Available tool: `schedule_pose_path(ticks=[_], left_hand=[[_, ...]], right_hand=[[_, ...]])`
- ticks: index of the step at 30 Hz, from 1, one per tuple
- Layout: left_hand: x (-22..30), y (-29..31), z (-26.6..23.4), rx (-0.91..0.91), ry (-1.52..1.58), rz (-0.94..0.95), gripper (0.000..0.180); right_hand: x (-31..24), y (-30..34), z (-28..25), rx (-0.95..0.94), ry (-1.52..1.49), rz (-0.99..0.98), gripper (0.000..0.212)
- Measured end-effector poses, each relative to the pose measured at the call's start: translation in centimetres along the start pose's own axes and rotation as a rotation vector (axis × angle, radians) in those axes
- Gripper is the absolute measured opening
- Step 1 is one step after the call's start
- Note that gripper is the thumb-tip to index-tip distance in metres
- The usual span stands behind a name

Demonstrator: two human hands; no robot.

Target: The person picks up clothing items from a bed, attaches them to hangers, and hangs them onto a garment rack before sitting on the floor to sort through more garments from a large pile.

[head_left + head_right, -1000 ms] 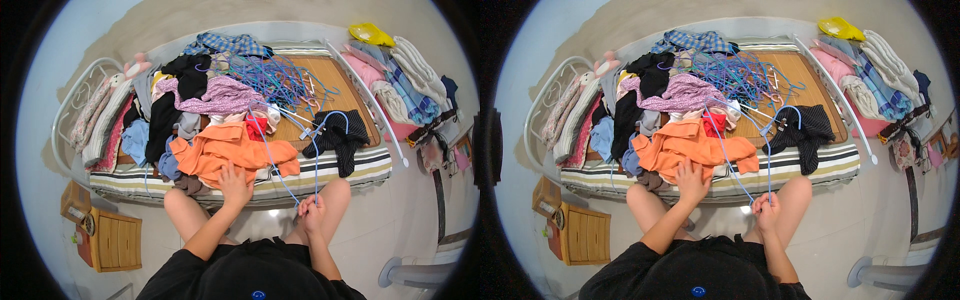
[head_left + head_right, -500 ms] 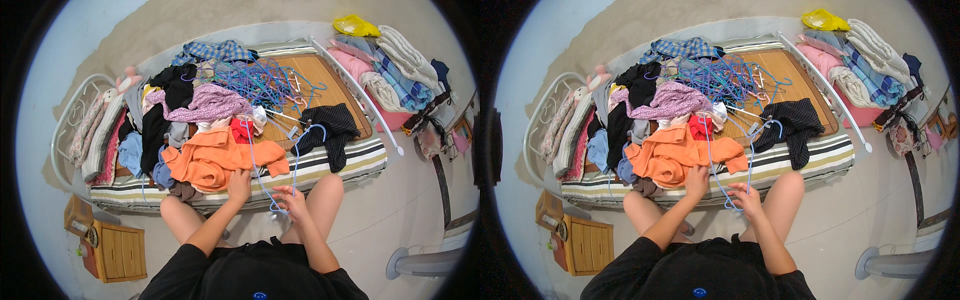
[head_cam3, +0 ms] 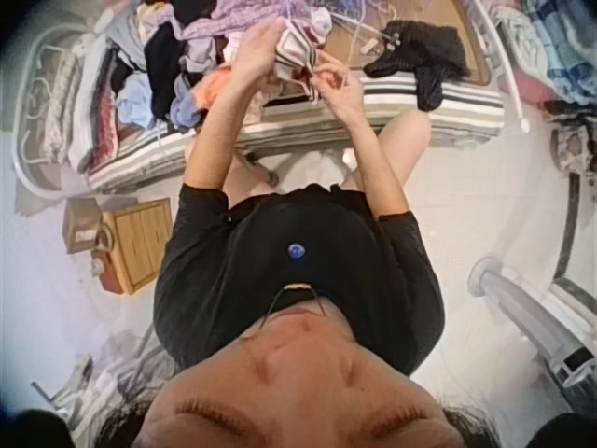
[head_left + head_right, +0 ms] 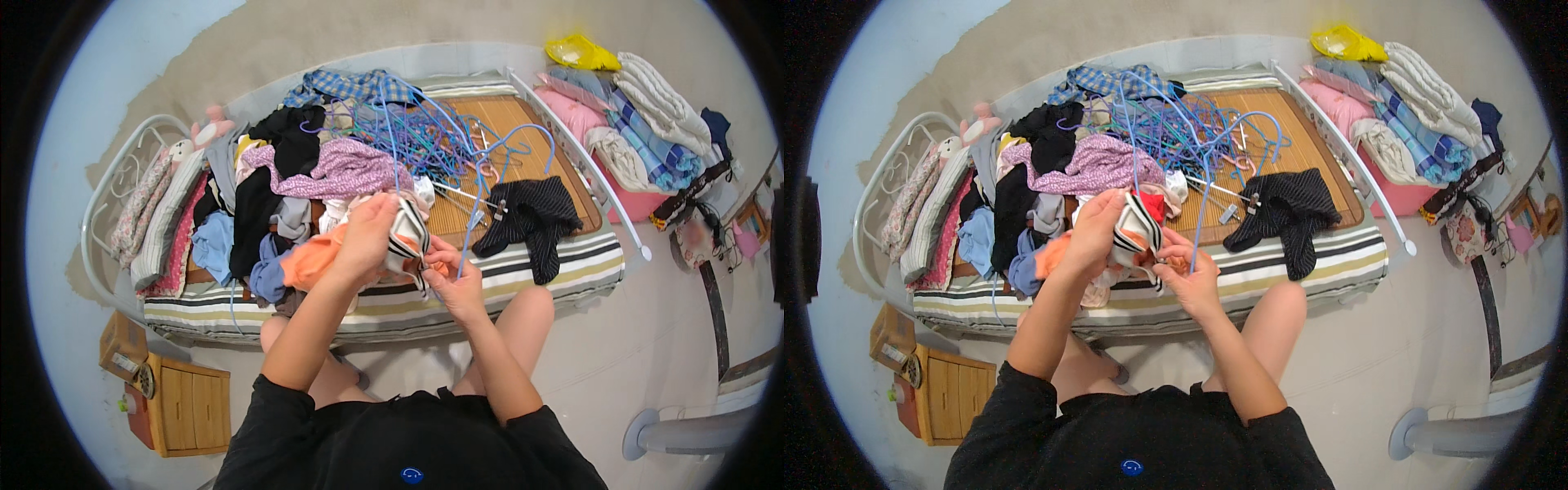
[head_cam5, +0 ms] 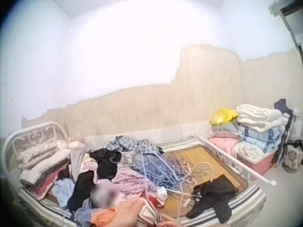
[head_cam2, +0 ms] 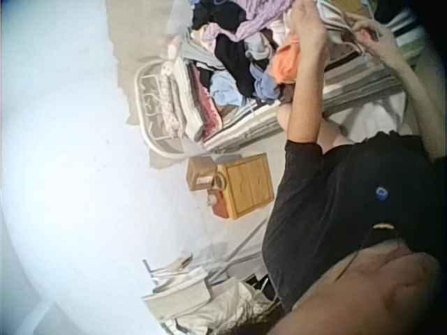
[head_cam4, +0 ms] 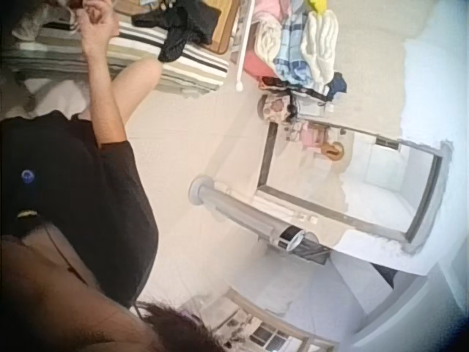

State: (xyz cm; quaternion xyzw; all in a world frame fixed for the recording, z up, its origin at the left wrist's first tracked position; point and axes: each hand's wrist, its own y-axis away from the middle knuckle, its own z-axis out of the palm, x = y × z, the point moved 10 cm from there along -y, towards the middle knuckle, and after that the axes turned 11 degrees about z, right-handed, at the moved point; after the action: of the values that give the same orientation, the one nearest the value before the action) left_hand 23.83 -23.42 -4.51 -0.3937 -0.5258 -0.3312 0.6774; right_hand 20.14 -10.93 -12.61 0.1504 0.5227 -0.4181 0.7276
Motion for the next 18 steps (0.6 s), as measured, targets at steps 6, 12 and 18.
schedule_pose_path(ticks=[6, 12, 18], left_hand=[[4.6, 0.3, 2.5, -0.431, -0.669, 0.401, 0.034], [2.5, 1.7, -4.7, -0.083, -1.374, 0.492, 0.032], [-10.6, 2.4, -5.6, -0.270, 0.136, -0.313, 0.025]], right_hand=[[-0.3, -2.2, 0.5, 0.017, 0.052, 0.205, 0.025], [-4.7, -2.6, -2.2, 0.077, 0.040, 0.072, 0.025], [2.8, -4.4, -3.8, 0.015, 0.079, 0.392, 0.021]])
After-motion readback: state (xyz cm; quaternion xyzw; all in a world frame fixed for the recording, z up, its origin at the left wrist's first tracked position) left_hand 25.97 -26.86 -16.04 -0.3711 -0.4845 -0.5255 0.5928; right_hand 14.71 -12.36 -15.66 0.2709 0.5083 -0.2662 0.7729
